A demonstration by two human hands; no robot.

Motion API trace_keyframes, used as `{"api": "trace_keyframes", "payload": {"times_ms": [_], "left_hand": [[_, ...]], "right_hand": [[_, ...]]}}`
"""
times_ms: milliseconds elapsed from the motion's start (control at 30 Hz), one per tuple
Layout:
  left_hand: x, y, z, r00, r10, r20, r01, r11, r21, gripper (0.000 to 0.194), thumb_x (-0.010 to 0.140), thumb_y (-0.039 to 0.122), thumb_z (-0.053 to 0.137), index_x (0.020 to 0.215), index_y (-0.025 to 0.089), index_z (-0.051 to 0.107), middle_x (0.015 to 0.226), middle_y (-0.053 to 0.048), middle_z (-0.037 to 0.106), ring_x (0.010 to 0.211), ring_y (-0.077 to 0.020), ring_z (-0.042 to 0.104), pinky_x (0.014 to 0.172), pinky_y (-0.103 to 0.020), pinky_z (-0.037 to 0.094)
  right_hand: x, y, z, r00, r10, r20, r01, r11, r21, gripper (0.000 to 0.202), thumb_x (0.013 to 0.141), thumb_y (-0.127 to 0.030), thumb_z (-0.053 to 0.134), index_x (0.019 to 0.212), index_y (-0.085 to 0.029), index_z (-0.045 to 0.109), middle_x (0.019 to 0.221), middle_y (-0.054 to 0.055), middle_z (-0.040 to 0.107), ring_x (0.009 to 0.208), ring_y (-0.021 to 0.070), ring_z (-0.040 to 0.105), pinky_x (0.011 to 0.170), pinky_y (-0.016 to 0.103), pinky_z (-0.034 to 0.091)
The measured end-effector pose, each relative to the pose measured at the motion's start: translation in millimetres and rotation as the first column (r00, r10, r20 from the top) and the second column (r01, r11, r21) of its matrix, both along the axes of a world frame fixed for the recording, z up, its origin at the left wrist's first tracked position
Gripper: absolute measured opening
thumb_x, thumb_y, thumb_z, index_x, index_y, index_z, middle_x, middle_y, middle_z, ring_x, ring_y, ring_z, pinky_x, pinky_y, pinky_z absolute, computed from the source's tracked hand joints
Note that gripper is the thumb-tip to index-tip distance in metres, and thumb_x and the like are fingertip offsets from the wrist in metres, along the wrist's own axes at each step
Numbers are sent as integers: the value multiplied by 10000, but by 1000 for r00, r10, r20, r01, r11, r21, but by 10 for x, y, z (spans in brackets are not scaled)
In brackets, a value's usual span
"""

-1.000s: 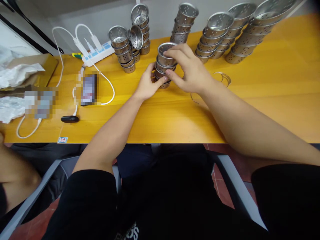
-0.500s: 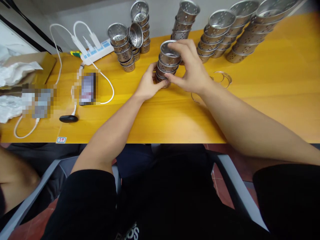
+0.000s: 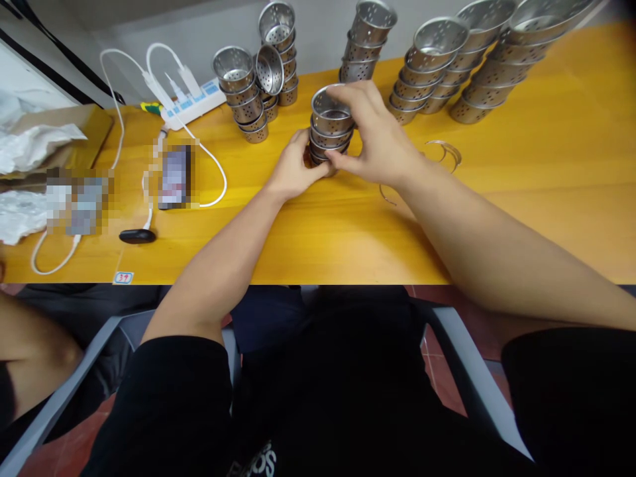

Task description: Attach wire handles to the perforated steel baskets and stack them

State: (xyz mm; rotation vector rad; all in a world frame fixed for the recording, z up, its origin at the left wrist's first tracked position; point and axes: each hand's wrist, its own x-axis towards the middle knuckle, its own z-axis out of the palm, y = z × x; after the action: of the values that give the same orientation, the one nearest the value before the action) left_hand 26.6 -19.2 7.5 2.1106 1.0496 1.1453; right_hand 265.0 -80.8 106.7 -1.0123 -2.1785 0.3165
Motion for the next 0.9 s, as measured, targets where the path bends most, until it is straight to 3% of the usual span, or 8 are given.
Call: {"api": "trace_keyframes", "payload": {"times_ms": [133, 267, 333, 433, 567, 667, 767, 900], "left_hand": [[-21, -13, 14, 998, -26, 50, 28, 998, -49, 475, 1050, 99, 947, 1457, 276, 779, 1483, -134, 845, 1395, -328, 880, 1306, -521, 770], [-40, 7, 12, 997, -50, 58, 55, 995, -86, 524, 1085, 220, 977, 1556, 283, 758, 1597, -162, 826, 1463, -357, 867, 1328, -537, 753], [-71, 73, -20, 999, -19, 43, 23, 995, -96, 662, 1072, 284, 1026, 1657, 324, 718, 1713, -170, 781, 1543, -391, 832, 1373, -572, 724], [-147, 232, -87, 994, 100, 38, -95, 989, -112, 844, 1098, 342, 1036, 1814, 375, 591, 1787, -181, 718, 1504, -407, 837, 1392, -618, 700], [-234, 377, -119, 966, 249, 66, -237, 960, -149, 525, 1224, 242, 855, 1689, 317, 623, 1525, -158, 787, 1195, -320, 879, 1281, -582, 729], [-239, 345, -83, 977, 206, 59, -196, 970, -144, 207, 1219, 166, 824, 1366, 275, 726, 1321, -121, 834, 1233, -312, 870, 1324, -546, 701], [-213, 270, -60, 990, 132, 53, -126, 985, -114, 166, 1168, 145, 852, 1205, 279, 760, 1325, -111, 876, 1307, -310, 864, 1378, -532, 690], [-212, 252, -79, 994, 96, 51, -93, 993, -74, 212, 1127, 176, 893, 1300, 280, 830, 1509, -126, 893, 1515, -330, 838, 1510, -558, 607]], "right_hand": [[27, -10, -25, 997, -35, 73, 34, 999, 16, 1229, 844, -734, 1065, 1967, -685, 568, 1763, -47, 816, 1888, 577, 500, 1355, 900, 668], [63, -18, -61, 997, -78, -14, 79, 995, 56, 1128, 934, -836, 1021, 1957, -664, 578, 1794, -7, 794, 1947, 565, 406, 1318, 903, 685], [84, 2, -96, 993, -81, -87, 88, 993, 76, 1064, 994, -894, 970, 1951, -640, 581, 1790, 21, 794, 1963, 565, 353, 1301, 898, 678], [131, 84, -188, 980, -63, -187, 87, 989, 123, 953, 1068, -943, 870, 1896, -533, 638, 1820, 93, 760, 1814, 610, 500, 1269, 886, 651], [185, 226, -352, 978, -75, -193, 90, 994, 68, 622, 1112, -957, 780, 1483, -466, 870, 1563, 124, 881, 1325, 540, 762, 1225, 856, 647], [170, 298, -480, 994, -14, -112, 14, 1000, -4, 468, 1074, -910, 828, 1206, -471, 924, 1288, 96, 946, 1248, 550, 811, 1224, 857, 668], [135, 359, -608, 995, 87, -55, -87, 996, 0, 396, 1054, -826, 861, 1193, -462, 934, 1274, 92, 953, 1250, 563, 853, 1224, 885, 686], [163, 441, -708, 993, 104, -52, -103, 995, 16, 382, 1067, -804, 872, 1194, -450, 940, 1248, 101, 955, 1237, 556, 863, 1207, 869, 713]]}}
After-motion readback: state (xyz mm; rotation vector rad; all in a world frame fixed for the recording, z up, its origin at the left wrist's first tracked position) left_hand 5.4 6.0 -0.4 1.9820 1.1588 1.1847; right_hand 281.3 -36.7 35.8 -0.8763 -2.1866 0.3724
